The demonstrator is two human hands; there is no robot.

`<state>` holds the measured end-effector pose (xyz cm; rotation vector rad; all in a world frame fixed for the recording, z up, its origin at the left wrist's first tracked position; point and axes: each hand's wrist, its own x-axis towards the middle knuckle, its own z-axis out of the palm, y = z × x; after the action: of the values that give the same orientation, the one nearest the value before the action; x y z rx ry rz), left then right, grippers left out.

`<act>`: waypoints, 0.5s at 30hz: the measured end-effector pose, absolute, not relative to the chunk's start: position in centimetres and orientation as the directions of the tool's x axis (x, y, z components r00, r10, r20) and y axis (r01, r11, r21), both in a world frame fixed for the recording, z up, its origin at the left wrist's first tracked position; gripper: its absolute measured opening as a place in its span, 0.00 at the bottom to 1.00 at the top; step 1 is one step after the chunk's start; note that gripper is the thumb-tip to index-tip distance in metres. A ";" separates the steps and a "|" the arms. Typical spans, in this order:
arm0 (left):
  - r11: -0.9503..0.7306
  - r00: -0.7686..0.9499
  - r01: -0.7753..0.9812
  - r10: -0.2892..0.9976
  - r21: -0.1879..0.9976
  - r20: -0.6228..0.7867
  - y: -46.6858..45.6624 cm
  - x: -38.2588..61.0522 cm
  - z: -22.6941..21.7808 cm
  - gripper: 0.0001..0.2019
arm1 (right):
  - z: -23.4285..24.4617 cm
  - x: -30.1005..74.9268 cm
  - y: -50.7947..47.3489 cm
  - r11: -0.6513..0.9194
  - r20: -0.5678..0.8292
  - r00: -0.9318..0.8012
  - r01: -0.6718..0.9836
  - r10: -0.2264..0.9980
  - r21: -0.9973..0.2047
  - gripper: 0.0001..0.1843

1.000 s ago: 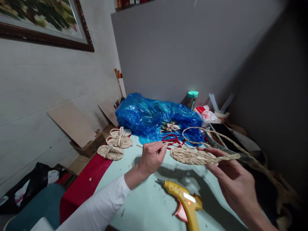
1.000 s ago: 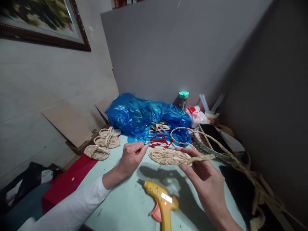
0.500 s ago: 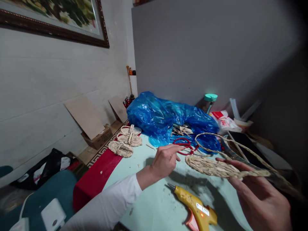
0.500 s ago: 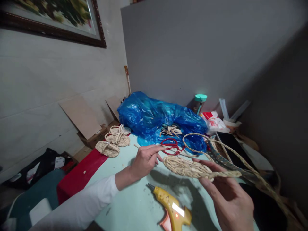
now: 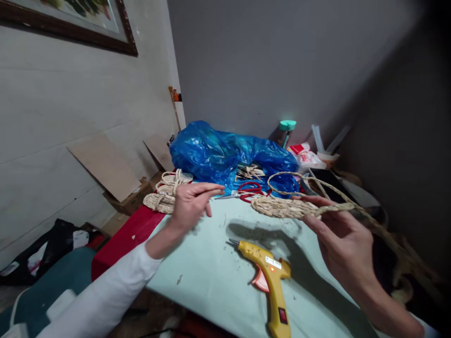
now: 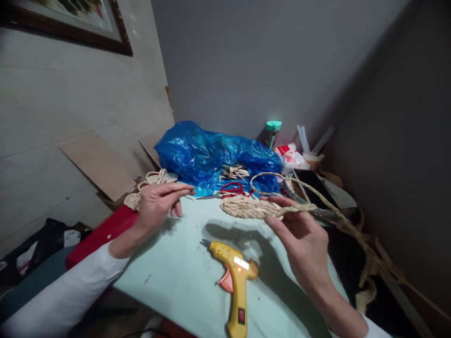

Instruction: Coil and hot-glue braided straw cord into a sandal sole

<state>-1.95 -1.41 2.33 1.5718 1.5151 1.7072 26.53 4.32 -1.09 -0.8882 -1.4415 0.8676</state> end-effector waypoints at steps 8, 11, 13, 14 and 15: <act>-0.199 -0.099 0.642 0.936 0.740 0.338 -6.4 -6.0 0.9 0.14 | -0.5 26.3 3.9 0.407 0.408 -0.110 -0.033 0.906 -0.913 0.18; -0.217 0.028 0.745 0.955 0.631 0.296 -5.9 -6.6 -0.4 0.12 | -0.3 26.1 3.7 0.406 0.405 -0.129 -0.020 0.905 -0.914 0.19; -0.205 0.069 0.797 0.965 0.569 0.252 -5.3 -6.9 -1.2 0.12 | -0.2 26.0 3.7 0.416 0.414 -0.131 -0.014 0.901 -0.909 0.19; -0.192 0.078 0.818 0.971 0.543 0.226 -5.2 -7.0 -1.5 0.12 | -0.1 26.0 3.8 0.422 0.420 -0.129 -0.009 0.898 -0.906 0.19; -0.180 0.085 0.834 0.976 0.521 0.200 -5.2 -7.0 -1.6 0.14 | -0.1 26.0 3.8 0.429 0.426 -0.127 -0.004 0.896 -0.903 0.18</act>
<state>-6.99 -5.24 -1.63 2.0935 1.8094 0.7435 25.99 3.77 -0.06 -0.8292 -1.4948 0.9484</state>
